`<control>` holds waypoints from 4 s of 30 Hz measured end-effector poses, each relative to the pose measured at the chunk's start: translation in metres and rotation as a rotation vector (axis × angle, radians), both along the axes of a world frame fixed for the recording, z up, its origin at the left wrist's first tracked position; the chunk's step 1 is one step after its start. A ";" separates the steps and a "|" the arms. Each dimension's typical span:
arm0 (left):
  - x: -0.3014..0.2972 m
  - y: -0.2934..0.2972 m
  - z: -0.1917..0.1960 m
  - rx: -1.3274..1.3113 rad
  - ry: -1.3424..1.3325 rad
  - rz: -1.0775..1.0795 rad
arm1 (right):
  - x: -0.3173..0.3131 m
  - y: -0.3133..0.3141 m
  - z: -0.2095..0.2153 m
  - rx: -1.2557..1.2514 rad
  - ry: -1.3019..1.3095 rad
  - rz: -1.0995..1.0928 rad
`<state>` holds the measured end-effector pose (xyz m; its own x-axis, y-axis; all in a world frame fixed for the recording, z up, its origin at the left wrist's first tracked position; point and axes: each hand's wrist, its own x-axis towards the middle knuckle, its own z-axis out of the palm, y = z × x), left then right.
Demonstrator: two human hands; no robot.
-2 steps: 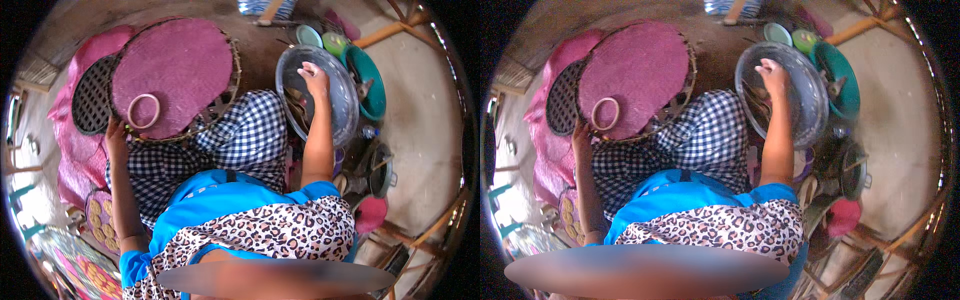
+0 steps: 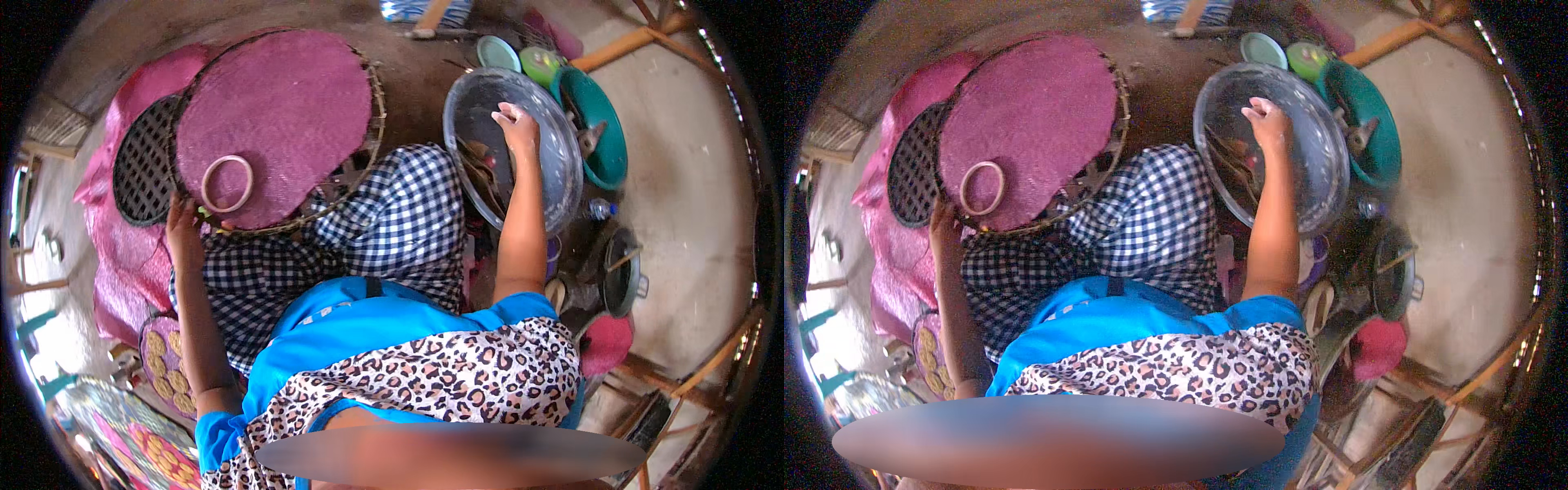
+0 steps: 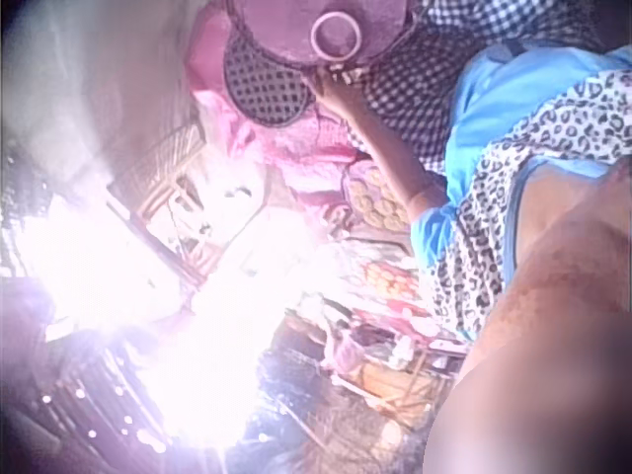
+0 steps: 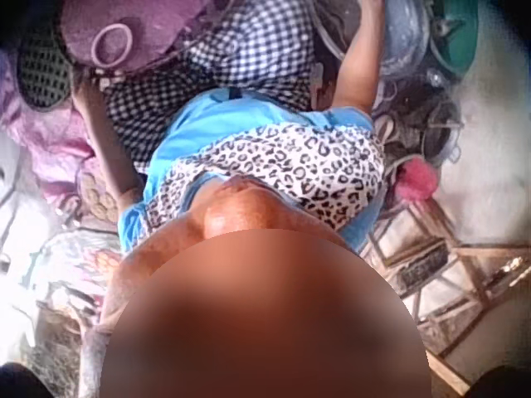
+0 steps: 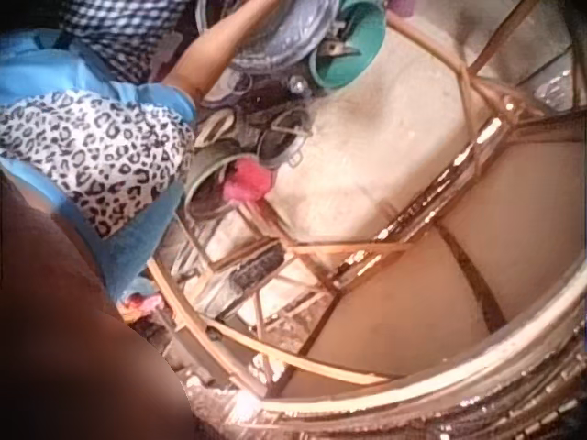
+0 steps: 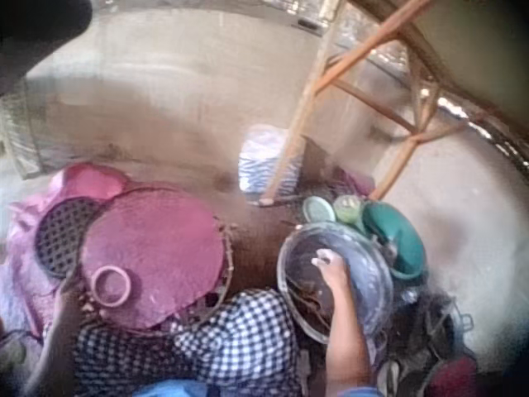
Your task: The person sits on the floor and uses a manual noodle press to extrude dough into thin strands, placing the resulting noodle nests onto a woven tray. The person repeatedly scoops dough from a bowl, loads it into the press, and extrudes it, then arranges the finished noodles on the tray.
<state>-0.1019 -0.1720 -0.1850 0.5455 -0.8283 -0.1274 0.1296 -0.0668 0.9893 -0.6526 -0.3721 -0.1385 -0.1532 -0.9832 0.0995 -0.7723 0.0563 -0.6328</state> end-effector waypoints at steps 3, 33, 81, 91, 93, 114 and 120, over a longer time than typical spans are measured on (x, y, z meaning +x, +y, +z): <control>0.018 0.004 -0.001 0.071 -0.224 0.073 | -0.057 -0.010 -0.046 0.241 0.239 0.020; -0.189 -0.038 0.095 -0.405 -0.355 -0.315 | 0.100 0.032 0.191 0.034 -1.323 0.887; -0.127 -0.030 0.056 -0.395 1.889 -0.754 | 0.507 0.003 0.085 0.728 -0.391 0.702; -0.135 -0.035 0.054 -0.555 1.795 -1.030 | 0.452 -0.005 0.113 0.751 -0.686 0.896; -0.134 -0.033 0.055 -0.693 1.807 -1.101 | 0.433 0.001 0.102 0.973 -0.933 1.064; -0.135 -0.020 0.064 -0.768 1.690 -1.347 | 0.316 0.004 -0.071 0.584 -0.799 0.770; -0.140 -0.017 0.059 -0.435 1.533 -1.291 | 0.312 0.033 0.026 0.249 -0.770 0.745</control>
